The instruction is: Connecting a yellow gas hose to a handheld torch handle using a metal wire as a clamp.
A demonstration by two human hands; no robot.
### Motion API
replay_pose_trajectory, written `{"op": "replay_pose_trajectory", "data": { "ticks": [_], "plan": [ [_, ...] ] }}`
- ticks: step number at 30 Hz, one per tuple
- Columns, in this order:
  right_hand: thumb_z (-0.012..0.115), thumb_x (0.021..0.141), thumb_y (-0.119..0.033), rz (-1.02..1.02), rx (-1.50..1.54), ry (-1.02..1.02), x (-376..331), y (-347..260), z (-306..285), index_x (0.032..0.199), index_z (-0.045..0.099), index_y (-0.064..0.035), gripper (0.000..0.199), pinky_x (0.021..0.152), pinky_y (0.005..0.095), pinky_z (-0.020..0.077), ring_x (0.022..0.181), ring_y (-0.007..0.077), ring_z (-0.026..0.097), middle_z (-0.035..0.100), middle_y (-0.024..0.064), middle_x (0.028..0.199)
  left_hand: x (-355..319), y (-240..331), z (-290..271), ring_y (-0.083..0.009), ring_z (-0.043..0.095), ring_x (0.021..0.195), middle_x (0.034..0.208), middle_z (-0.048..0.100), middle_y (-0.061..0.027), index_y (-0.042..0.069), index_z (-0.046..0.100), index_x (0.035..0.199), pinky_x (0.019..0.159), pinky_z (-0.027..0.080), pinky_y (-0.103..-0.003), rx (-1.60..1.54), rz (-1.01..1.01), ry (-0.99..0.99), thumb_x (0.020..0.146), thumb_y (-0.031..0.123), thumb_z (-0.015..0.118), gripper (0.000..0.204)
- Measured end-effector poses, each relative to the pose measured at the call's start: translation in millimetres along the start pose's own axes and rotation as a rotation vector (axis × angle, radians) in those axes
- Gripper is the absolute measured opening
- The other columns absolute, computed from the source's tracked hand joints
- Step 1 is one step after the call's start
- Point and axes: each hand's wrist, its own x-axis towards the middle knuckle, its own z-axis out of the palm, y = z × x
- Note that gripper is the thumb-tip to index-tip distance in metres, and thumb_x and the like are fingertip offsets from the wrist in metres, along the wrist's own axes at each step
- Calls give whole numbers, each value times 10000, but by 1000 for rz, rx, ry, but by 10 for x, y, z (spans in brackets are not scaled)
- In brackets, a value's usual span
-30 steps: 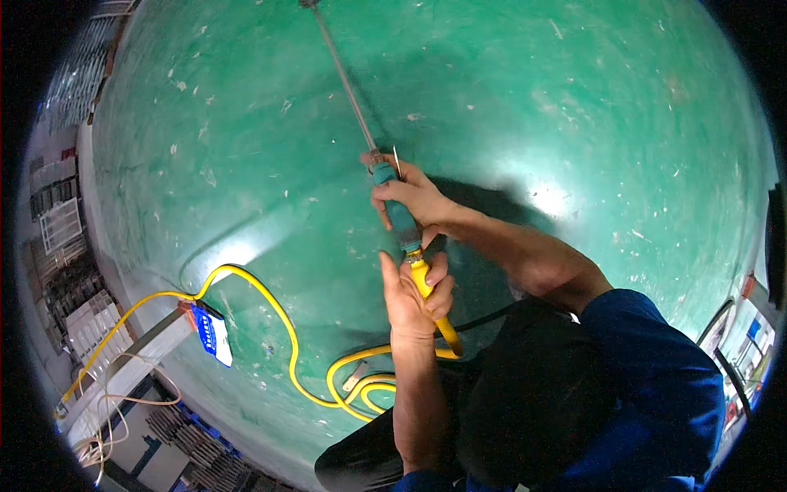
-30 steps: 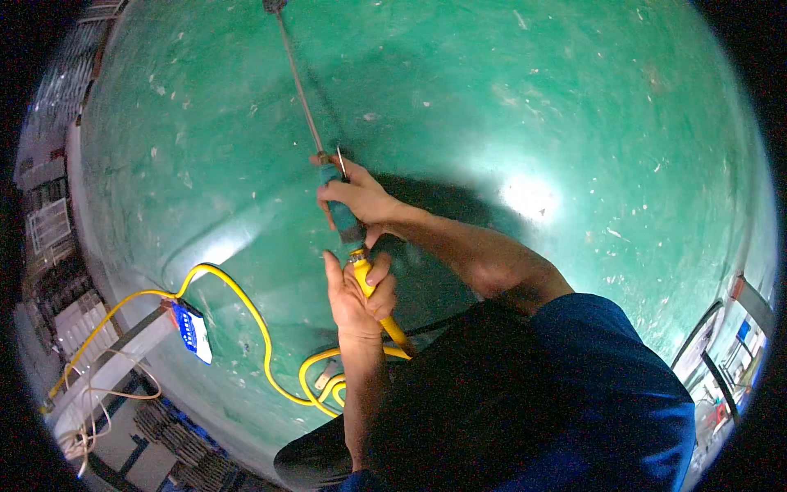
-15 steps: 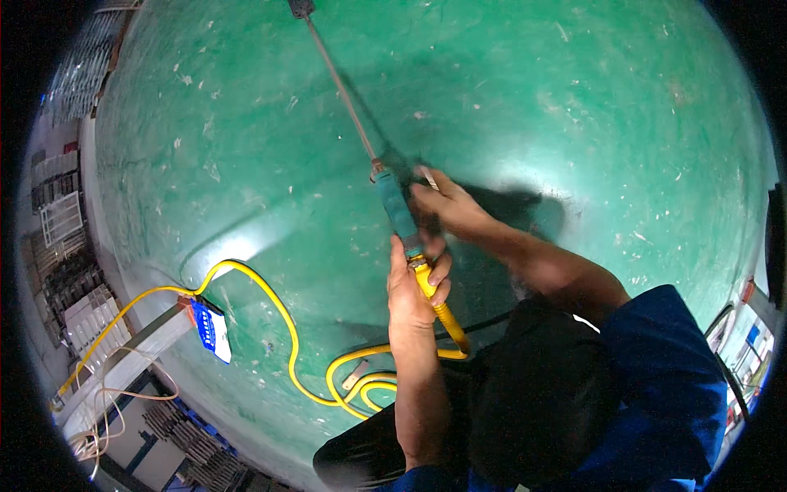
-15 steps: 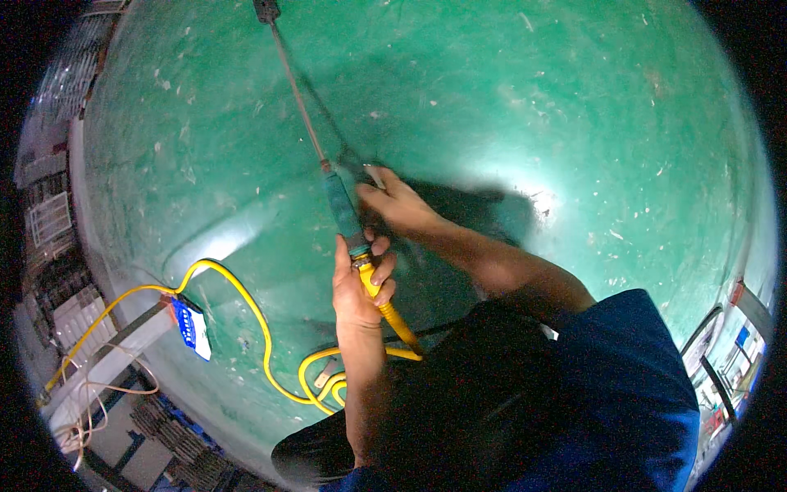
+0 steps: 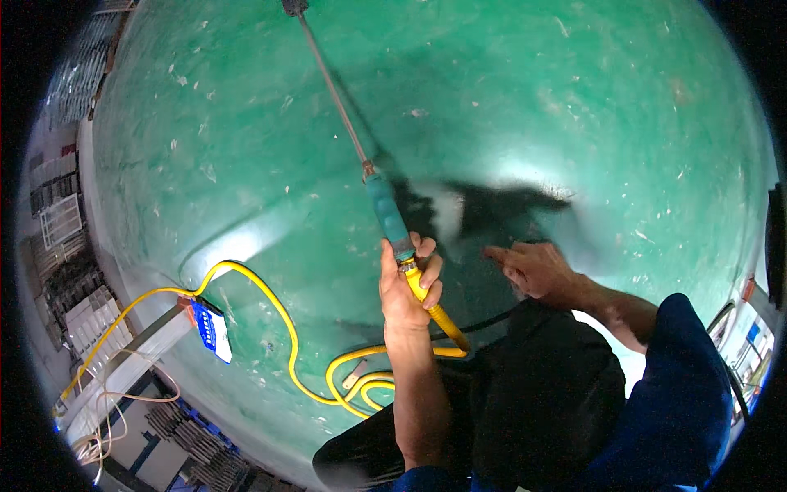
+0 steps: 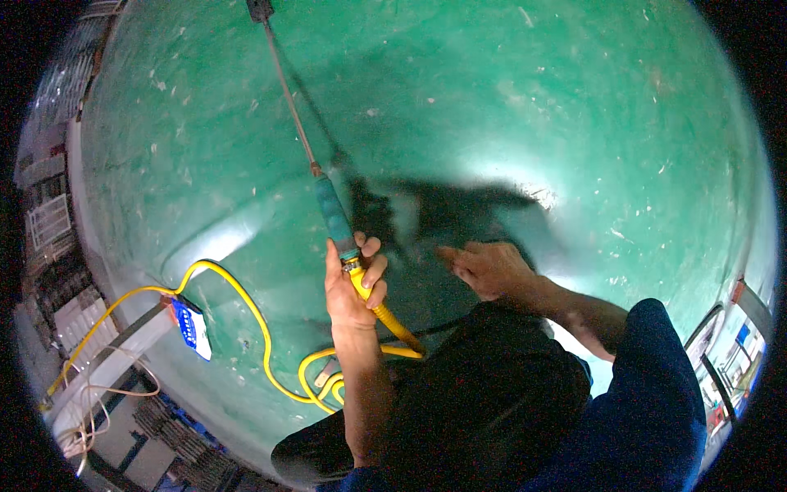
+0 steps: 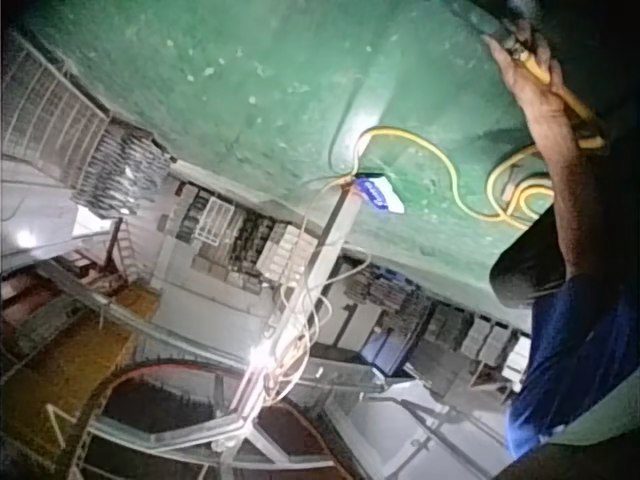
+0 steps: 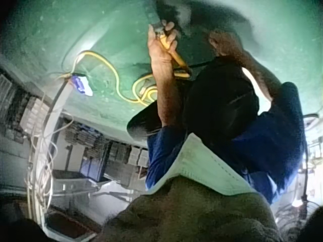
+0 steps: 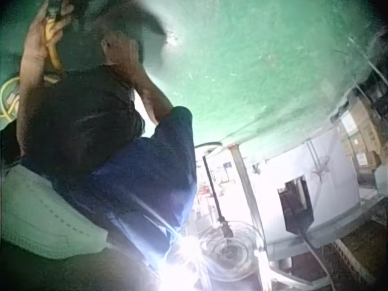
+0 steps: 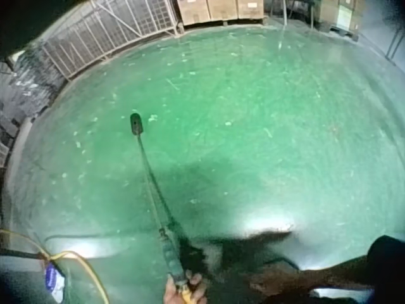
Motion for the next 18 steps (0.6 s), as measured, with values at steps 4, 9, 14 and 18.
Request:
{"op": "replay_pose_trajectory", "data": {
  "ticks": [4, 9, 14, 18],
  "plan": [
    [587, 876, -106, -185, 63, 178, 195, -416, -425, 1293, 510, -60, 426, 642, 489, 539, 756, 395, 645, 620, 184, 915, 5, 7, 38, -115, 384, 599, 938, 455, -46, 69, 510, 1084, 336, 307, -214, 0, 6, 7, 1015, 506, 393, 458],
    [621, 788, -97, -463, -188, 96, 459, -600, -831, 1155, 558, -29, 378, 607, 448, 539, 755, 359, 657, 609, 161, 886, -18, 16, 110, -103, 385, 561, 875, 462, -22, 90, 509, 1044, 330, 311, -211, 51, 21, 71, 1001, 515, 427, 435],
    [580, 839, -135, -610, -411, 112, 584, -737, -834, 1079, 630, -49, 261, 531, 406, 549, 690, 277, 674, 615, 107, 858, -19, 21, 94, -115, 403, 532, 859, 470, -35, 78, 512, 1070, 325, 311, -221, 39, 24, 98, 1007, 519, 408, 458],
    [583, 849, -156, -673, -446, 77, 661, -720, -721, 1059, 627, -39, 245, 523, 395, 562, 680, 269, 687, 639, 108, 855, -1, 7, 124, -83, 386, 516, 825, 438, -5, 102, 495, 1015, 325, 293, -205, 103, 14, 124, 992, 551, 419, 456]
  ]
}}
